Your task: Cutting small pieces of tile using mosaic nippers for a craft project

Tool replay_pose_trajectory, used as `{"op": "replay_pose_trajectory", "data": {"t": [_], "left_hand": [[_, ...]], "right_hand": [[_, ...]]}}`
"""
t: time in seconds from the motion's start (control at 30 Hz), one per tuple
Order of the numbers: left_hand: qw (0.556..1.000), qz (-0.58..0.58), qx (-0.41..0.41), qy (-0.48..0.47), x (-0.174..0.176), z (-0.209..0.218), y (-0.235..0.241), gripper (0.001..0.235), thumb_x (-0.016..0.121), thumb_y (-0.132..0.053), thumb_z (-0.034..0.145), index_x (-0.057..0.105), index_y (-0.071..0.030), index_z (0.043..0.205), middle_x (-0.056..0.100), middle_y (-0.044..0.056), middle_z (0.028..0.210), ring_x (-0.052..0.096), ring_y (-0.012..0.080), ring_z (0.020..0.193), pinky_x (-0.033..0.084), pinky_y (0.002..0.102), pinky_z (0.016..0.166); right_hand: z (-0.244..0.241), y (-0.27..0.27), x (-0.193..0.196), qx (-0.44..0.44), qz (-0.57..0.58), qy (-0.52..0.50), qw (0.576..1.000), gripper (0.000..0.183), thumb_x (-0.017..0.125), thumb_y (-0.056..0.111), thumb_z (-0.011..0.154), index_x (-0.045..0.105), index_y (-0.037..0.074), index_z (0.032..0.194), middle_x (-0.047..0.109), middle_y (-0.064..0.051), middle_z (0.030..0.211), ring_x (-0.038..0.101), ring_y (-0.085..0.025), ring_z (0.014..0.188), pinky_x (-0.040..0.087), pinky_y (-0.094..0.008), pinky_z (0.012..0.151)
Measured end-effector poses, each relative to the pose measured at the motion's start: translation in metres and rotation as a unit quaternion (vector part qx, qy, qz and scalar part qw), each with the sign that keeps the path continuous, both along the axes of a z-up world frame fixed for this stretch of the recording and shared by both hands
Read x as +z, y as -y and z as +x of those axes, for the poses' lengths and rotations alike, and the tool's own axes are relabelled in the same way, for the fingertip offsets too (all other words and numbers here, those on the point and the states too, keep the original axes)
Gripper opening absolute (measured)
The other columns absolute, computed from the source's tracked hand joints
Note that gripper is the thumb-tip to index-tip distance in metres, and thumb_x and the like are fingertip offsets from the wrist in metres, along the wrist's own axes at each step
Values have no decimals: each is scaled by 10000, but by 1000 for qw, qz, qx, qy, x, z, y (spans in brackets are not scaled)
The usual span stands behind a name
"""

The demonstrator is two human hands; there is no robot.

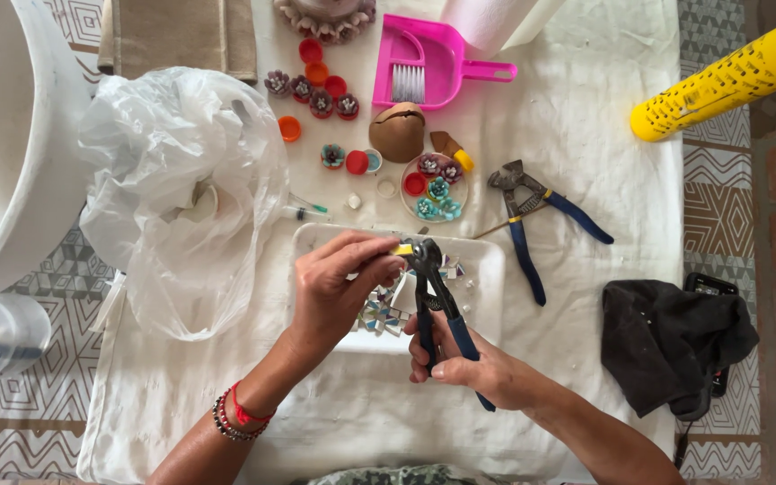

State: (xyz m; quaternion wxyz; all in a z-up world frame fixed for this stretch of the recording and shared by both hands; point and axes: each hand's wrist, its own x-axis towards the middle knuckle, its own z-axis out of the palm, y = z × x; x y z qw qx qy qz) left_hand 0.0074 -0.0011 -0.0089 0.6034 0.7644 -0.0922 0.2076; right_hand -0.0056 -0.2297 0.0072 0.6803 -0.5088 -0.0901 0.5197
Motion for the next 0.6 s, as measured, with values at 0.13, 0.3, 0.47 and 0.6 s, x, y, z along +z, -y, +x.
{"op": "replay_pose_trajectory", "data": {"t": [0.13,0.3,0.47,0.6], "left_hand": [[997,55,16,48,-3,-2,-1,135,749,-105,955,733,-41,1074,725,73,980,698,121,626,595,221,618],[989,91,25,114,1,-3,0,157,730,-41,973,694,10,1117,704,116,983,700,198,822,600,280,730],[991,91,35,94,0,-4,0,156,742,-44,964,707,3,1109,714,105,987,700,194,839,596,284,765],[991,87,31,93,-2,-3,-1,153,730,-29,966,705,14,1111,716,121,983,706,206,843,603,286,776]], "right_hand": [[1,1,4,22,-11,11,1000,577,603,249,837,406,49,1340,477,-50,1028,558,-194,992,441,-367,962],[2,-1,12,38,-7,-4,999,683,640,256,790,370,58,1385,485,-46,1072,543,-175,1018,484,-373,993],[2,3,2,44,-2,10,999,714,652,256,801,340,62,1412,482,-60,1046,522,-172,950,471,-336,920],[4,2,9,72,-12,34,997,784,650,304,790,298,85,1456,460,-67,1078,484,-183,977,430,-342,957]]}}
